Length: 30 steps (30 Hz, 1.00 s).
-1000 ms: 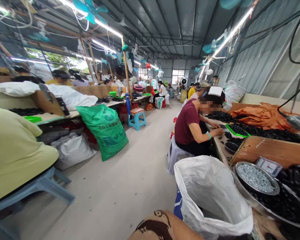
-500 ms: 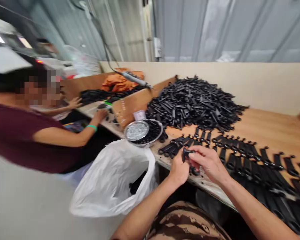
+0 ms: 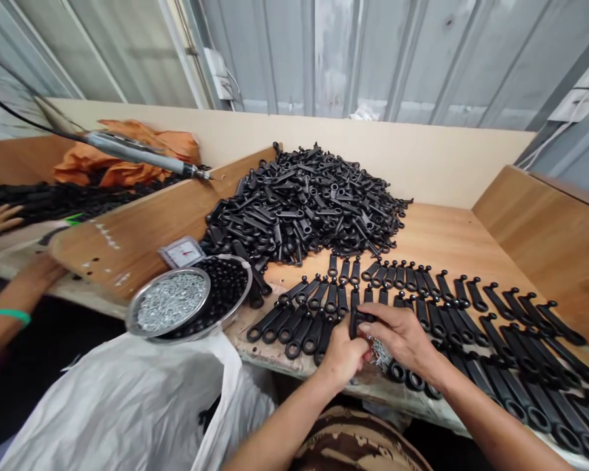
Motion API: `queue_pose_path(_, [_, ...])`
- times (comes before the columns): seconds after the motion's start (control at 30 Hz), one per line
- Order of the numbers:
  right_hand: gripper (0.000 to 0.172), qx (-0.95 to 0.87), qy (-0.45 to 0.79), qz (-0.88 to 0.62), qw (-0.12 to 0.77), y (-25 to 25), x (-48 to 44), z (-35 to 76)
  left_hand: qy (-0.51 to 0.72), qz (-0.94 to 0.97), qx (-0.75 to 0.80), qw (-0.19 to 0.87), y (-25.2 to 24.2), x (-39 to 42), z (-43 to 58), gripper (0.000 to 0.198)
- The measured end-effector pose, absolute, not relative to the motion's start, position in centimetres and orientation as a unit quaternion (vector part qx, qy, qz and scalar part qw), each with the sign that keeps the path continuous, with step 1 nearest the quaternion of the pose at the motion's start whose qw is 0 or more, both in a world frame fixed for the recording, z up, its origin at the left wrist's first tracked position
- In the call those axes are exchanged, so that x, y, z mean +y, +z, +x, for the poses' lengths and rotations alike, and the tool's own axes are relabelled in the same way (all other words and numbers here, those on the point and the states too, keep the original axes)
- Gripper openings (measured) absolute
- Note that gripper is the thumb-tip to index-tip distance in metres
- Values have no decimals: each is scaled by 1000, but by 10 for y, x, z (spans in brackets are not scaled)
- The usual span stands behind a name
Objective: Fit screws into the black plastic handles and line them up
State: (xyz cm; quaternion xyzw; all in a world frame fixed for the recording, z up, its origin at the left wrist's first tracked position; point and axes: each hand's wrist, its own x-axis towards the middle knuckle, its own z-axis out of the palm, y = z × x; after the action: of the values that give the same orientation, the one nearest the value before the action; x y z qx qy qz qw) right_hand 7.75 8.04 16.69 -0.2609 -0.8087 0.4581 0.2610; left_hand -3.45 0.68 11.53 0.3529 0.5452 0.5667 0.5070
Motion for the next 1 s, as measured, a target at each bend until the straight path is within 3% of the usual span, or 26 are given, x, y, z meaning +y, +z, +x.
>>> queue_pose_path(0.17, [17,-881,374,-207,205,177,108,49,596,310,492,555,120,11,-50,31])
queue_pose_path(0.33, [14,-880,429,-158,127,191,129,-9,663,197,459,558,130,26,-82,7])
queue_pose_path(0.43, [12,-870,436,-169,159,191,135,-25,683,187,475,523,130,31,-98,8])
queue_pose_path(0.57, [16,-768,572,-205,202,181,134,-11,681,223,502,484,122,29,-104,5])
queue_pose_path(0.77, [17,-636,668,-268,278,162,111,45,582,405,570,415,125,25,-80,27])
queue_pose_path(1.0, [24,-429,741,-292,426,142,81,116,471,567,535,414,139,31,-20,26])
